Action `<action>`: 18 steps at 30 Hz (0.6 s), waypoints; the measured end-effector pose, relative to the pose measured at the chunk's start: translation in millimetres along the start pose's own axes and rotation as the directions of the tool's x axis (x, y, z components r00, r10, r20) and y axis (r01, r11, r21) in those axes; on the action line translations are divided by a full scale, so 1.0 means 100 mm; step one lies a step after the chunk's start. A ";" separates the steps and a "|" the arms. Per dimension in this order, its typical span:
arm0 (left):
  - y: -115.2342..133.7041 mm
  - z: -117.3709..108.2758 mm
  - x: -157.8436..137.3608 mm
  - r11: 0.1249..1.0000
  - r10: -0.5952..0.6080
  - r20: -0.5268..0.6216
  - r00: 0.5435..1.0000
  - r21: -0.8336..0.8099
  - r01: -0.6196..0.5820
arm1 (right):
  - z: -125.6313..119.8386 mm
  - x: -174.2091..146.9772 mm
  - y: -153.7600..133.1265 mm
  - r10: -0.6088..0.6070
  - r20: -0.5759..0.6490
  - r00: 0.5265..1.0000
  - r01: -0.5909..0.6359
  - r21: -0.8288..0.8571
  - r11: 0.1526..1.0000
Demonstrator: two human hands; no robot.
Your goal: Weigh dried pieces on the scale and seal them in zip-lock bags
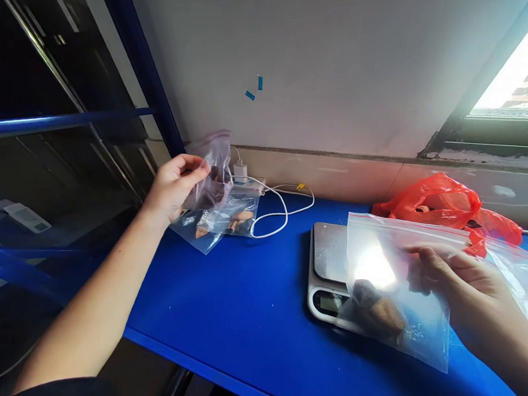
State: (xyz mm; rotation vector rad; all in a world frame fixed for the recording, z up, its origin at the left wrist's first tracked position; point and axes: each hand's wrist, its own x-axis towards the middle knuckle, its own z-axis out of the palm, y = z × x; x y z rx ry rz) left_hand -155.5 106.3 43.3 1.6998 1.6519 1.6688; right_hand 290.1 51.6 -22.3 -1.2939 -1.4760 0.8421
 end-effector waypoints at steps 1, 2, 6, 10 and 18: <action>-0.01 -0.04 0.01 0.999 -0.002 0.003 1.000 0.037 0.002 | 0.00 0.00 0.00 0.007 -0.004 1.000 -0.007 -0.003 1.000; -0.02 -0.06 0.01 0.996 -0.009 0.025 1.000 0.085 0.007 | 0.00 0.00 0.01 0.015 -0.010 1.000 -0.015 -0.005 1.000; -0.05 0.01 -0.11 0.938 -0.091 0.227 0.970 0.347 0.007 | -0.01 0.01 0.05 -0.006 0.015 1.000 0.006 0.032 0.999; 0.07 0.23 -0.36 0.842 -0.128 0.299 0.946 0.537 -0.056 | -0.02 -0.03 0.01 -0.071 0.054 0.996 0.068 0.057 0.996; 0.74 0.74 -1.20 0.894 0.384 0.614 0.689 -0.061 -0.444 | 0.17 -0.45 -0.32 0.013 0.326 0.945 0.014 -0.081 0.997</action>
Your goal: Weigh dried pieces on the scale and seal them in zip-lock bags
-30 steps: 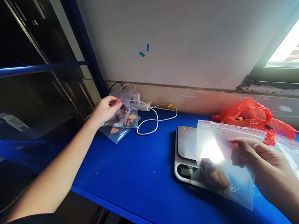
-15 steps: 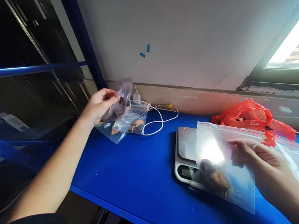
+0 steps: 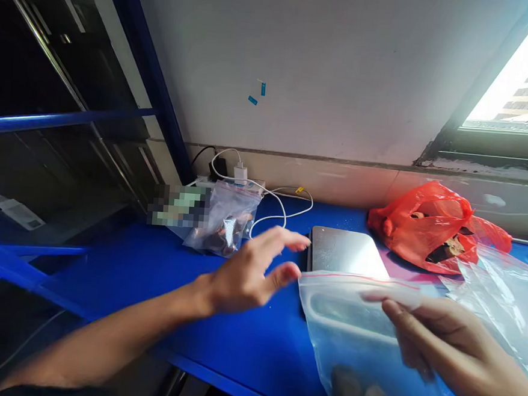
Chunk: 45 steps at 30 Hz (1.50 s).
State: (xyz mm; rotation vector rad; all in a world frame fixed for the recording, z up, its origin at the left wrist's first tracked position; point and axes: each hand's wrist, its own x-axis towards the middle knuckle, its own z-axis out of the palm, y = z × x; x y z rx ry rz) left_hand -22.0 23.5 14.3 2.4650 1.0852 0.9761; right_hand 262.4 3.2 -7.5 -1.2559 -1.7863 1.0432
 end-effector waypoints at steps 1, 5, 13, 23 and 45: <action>0.08 0.08 -0.03 0.996 0.050 0.039 0.998 -0.080 -0.047 | 0.05 -0.03 -0.03 0.037 -0.017 0.999 -0.037 -0.008 0.999; 0.16 0.30 -0.08 0.990 0.131 -0.007 0.991 0.053 -0.131 | 0.24 -0.08 -0.12 0.062 -0.024 0.998 -0.062 0.013 0.998; 0.17 0.32 -0.06 0.976 0.151 -0.138 0.979 0.176 -0.125 | 0.34 -0.08 -0.03 -0.017 -0.011 1.000 0.018 0.093 0.995; 0.24 0.33 -0.05 0.991 -0.112 -0.047 0.993 -0.082 0.108 | 0.28 -0.12 -0.10 -0.237 -0.035 0.971 0.230 -0.138 0.963; 0.23 0.33 -0.03 0.926 0.000 0.205 0.979 -0.369 0.077 | 0.32 0.06 0.06 -0.631 0.314 0.709 0.690 -0.129 0.712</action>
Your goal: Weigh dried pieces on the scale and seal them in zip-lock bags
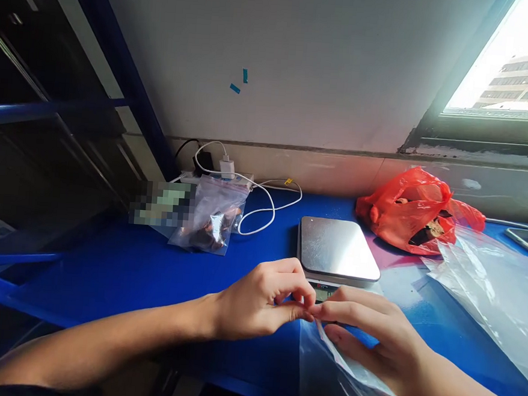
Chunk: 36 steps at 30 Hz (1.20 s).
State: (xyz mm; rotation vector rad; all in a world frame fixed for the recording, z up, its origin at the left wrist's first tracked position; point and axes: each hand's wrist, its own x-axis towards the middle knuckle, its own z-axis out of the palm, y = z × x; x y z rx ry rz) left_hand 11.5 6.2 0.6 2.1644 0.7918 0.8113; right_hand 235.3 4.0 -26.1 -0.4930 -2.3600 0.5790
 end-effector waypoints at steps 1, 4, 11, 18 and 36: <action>-0.01 0.01 0.00 1.000 0.002 0.001 1.000 -0.005 -0.002 | 0.01 0.01 0.01 -0.019 -0.002 1.000 0.019 -0.010 1.000; -0.02 0.03 0.01 1.000 0.017 0.000 1.000 -0.016 -0.017 | 0.05 0.03 0.03 -0.079 -0.060 0.995 0.075 -0.064 0.995; -0.02 0.02 0.02 0.999 0.036 -0.015 0.999 0.014 -0.036 | 0.04 0.01 -0.01 -0.090 -0.073 0.993 0.079 -0.146 0.986; 0.06 -0.10 0.02 0.984 0.145 0.093 0.985 0.089 -0.154 | -0.08 0.06 0.03 -0.060 0.008 0.998 0.060 -0.194 0.979; -0.13 -0.14 0.07 0.912 -0.001 0.117 0.993 0.408 -0.047 | -0.34 0.09 -0.12 0.336 0.184 0.924 -0.383 0.431 0.817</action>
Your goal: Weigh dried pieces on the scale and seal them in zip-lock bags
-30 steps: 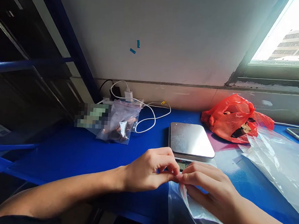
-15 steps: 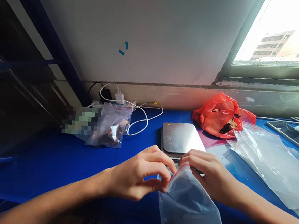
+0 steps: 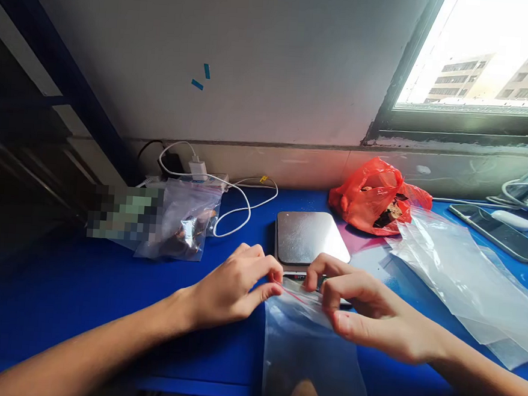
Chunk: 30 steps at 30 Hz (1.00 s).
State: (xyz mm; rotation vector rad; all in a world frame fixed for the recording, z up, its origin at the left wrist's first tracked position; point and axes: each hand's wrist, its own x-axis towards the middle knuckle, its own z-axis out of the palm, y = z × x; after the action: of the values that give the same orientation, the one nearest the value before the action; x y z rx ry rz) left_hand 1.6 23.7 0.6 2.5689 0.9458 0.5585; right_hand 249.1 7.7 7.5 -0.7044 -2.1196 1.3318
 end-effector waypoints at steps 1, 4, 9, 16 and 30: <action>-0.01 -0.02 0.01 1.000 -0.004 0.013 1.000 -0.007 0.004 | -0.01 0.00 0.03 -0.010 -0.016 1.000 0.011 0.034 0.999; -0.04 -0.09 0.01 1.000 0.018 -0.039 0.999 -0.018 -0.019 | -0.05 0.01 0.10 0.022 -0.123 0.992 0.006 0.220 0.975; -0.19 -0.38 -0.08 0.966 -0.253 -0.612 0.750 -0.205 0.158 | -0.14 -0.01 0.13 0.262 -0.479 0.838 -0.084 0.361 0.929; -0.13 -0.74 0.32 0.948 -0.140 -0.838 0.527 -0.267 -0.172 | 0.00 0.03 0.14 0.300 -0.354 0.886 -0.100 0.485 0.869; 0.56 -0.64 1.44 0.830 0.243 -0.532 0.811 -0.318 -0.457 | -0.65 -0.29 0.08 0.323 -0.804 0.499 0.251 0.491 0.834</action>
State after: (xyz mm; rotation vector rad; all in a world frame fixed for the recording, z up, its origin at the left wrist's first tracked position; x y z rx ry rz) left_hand 102.2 91.7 115.0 2.2287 0.3705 1.3885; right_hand 315.0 33.0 19.3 -0.9014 -0.8106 1.1334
